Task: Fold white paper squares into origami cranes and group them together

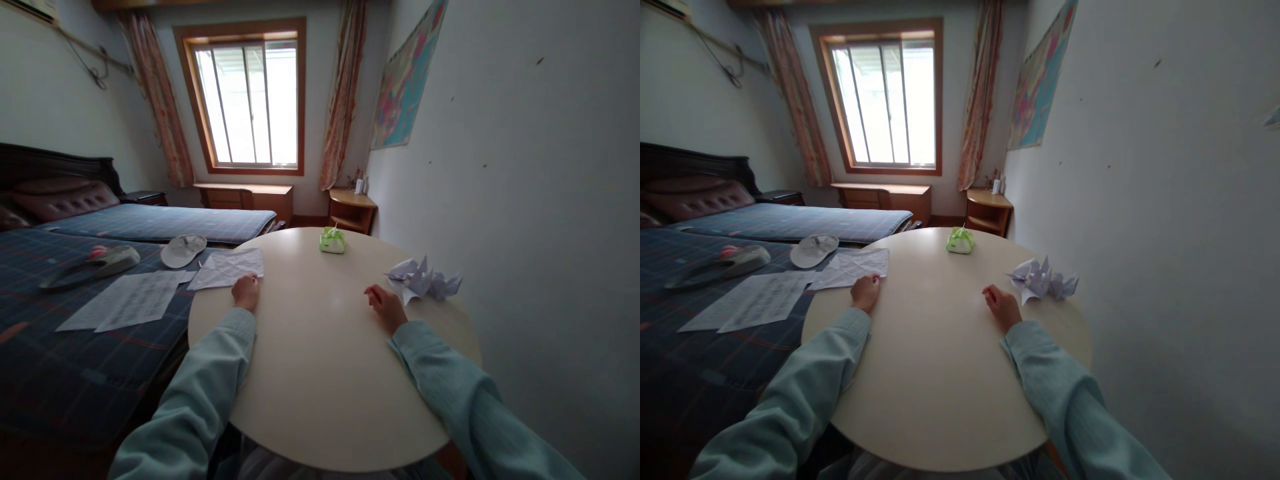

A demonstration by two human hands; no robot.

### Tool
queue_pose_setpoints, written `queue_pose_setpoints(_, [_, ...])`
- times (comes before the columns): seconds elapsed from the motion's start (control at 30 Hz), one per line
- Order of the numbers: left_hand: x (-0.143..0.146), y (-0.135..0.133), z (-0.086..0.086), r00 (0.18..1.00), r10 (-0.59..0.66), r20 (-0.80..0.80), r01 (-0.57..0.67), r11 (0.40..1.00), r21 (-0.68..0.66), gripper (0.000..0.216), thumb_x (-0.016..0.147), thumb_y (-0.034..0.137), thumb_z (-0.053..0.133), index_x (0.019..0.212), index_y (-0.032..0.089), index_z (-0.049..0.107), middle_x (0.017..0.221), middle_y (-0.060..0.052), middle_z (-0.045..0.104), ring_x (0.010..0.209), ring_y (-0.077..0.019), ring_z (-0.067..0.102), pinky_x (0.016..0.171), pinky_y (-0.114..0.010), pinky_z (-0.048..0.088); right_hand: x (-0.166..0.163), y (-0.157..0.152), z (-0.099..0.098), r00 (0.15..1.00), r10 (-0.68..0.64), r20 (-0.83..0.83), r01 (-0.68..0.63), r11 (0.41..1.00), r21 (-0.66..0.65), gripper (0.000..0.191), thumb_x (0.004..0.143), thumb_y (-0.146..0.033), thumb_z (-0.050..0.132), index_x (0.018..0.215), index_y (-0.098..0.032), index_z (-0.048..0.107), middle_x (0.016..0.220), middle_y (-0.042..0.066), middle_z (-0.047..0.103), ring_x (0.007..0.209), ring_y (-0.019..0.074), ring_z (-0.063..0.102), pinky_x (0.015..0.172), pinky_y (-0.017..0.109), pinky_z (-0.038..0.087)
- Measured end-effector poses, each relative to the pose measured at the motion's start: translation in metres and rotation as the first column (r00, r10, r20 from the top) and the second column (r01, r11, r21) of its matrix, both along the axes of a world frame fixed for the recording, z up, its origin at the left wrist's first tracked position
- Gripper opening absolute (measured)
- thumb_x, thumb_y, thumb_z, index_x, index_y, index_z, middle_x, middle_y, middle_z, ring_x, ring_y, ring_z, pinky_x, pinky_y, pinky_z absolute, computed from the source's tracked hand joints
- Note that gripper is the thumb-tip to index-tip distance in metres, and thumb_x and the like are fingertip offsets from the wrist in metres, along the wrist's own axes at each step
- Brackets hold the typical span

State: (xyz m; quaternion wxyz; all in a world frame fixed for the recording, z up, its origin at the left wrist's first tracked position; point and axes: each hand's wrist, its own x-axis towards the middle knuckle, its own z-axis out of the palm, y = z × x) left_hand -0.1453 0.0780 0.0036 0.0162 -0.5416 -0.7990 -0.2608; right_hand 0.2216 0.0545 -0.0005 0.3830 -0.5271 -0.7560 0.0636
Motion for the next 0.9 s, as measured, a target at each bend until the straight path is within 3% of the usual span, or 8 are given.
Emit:
queue_pose_setpoints(0.17, [0.001,-0.002,0.0,0.999,0.047,0.019,-0.049,0.992,0.117,0.029,0.078,0.023,0.039,0.094,0.018,0.063,0.088,-0.014,0.065,0.081,-0.026,0.059,0.061,-0.031,0.04,0.0,0.0,0.0,1.0,0.008,-0.007,-0.008,1.0,-0.025,0.024,0.078,-0.031,0.035,0.075,-0.019,0.055,0.053,-0.001,0.054,0.046,0.0117,0.05,0.048,0.022,0.035])
queue_pose_setpoints(0.3, [0.004,-0.007,0.008,0.996,0.04,0.084,-0.069,0.925,0.374,0.031,0.083,0.026,0.033,0.098,0.017,0.058,0.098,-0.011,0.062,0.089,-0.022,0.057,0.073,-0.03,0.041,0.001,0.001,-0.002,1.0,0.004,-0.004,-0.004,0.999,-0.045,0.025,0.079,-0.031,0.034,0.076,-0.019,0.056,0.053,-0.001,0.054,0.046,0.0112,0.05,0.049,0.022,0.035])
queue_pose_setpoints(0.4, [0.013,-0.015,0.018,0.993,-0.048,0.107,-0.018,0.839,0.543,0.031,0.086,0.028,0.028,0.099,0.016,0.054,0.101,-0.01,0.06,0.097,-0.0181,0.053,0.084,-0.028,0.038,0.0,0.002,-0.002,1.0,0.005,-0.01,-0.006,0.998,-0.055,0.024,0.078,-0.029,0.034,0.077,-0.018,0.056,0.054,-0.002,0.054,0.046,0.0108,0.05,0.049,0.021,0.035])
queue_pose_setpoints(0.53, [0.044,-0.028,0.022,0.96,-0.269,0.08,0.159,0.756,0.635,0.028,0.086,0.028,0.025,0.098,0.017,0.048,0.104,-0.009,0.058,0.101,-0.0155,0.051,0.087,-0.026,0.036,-0.001,0.0,-0.001,1.0,0.001,-0.016,-0.002,0.997,-0.072,0.023,0.079,-0.03,0.035,0.077,-0.018,0.055,0.056,-0.001,0.055,0.048,0.0105,0.051,0.05,0.021,0.035])
queue_pose_setpoints(0.63, [0.074,-0.038,0.017,0.867,-0.497,0.045,0.396,0.739,0.545,0.022,0.084,0.028,0.029,0.093,0.018,0.047,0.093,-0.007,0.06,0.09,-0.0154,0.055,0.078,-0.025,0.04,-0.002,0.0,0.001,0.996,0.027,-0.086,-0.038,0.99,-0.133,0.025,0.08,-0.036,0.036,0.078,-0.018,0.053,0.055,-0.002,0.055,0.047,0.0101,0.051,0.05,0.021,0.037])
queue_pose_setpoints(0.7, [0.092,-0.044,0.012,0.789,-0.612,0.052,0.537,0.727,0.427,0.019,0.083,0.028,0.032,0.088,0.018,0.048,0.08,-0.005,0.059,0.076,-0.0152,0.056,0.069,-0.025,0.04,-0.001,0.002,0.0,0.975,0.027,-0.22,-0.076,0.973,-0.217,0.03,0.08,-0.043,0.036,0.082,-0.017,0.051,0.056,-0.002,0.055,0.045,0.0094,0.049,0.048,0.02,0.037])
queue_pose_setpoints(0.8, [0.112,-0.053,0.008,0.644,-0.761,0.079,0.723,0.64,0.26,0.015,0.079,0.024,0.036,0.08,0.019,0.049,0.067,0.0,0.055,0.064,-0.0131,0.051,0.062,-0.023,0.038,0.0,0.009,-0.004,0.911,-0.051,-0.41,-0.098,0.937,-0.335,0.037,0.079,-0.05,0.035,0.086,-0.016,0.048,0.061,0.0,0.058,0.045,0.0084,0.05,0.045,0.019,0.038])
queue_pose_setpoints(0.9, [0.12,-0.058,0.008,0.551,-0.826,0.118,0.804,0.563,0.192,0.012,0.072,0.018,0.039,0.074,0.018,0.051,0.062,0.002,0.052,0.059,-0.0112,0.047,0.057,-0.022,0.034,0.0,0.017,-0.007,0.852,-0.161,-0.498,-0.061,0.915,-0.4,0.036,0.079,-0.049,0.037,0.089,-0.016,0.046,0.065,0.001,0.059,0.045,0.0069,0.049,0.041,0.017,0.035])
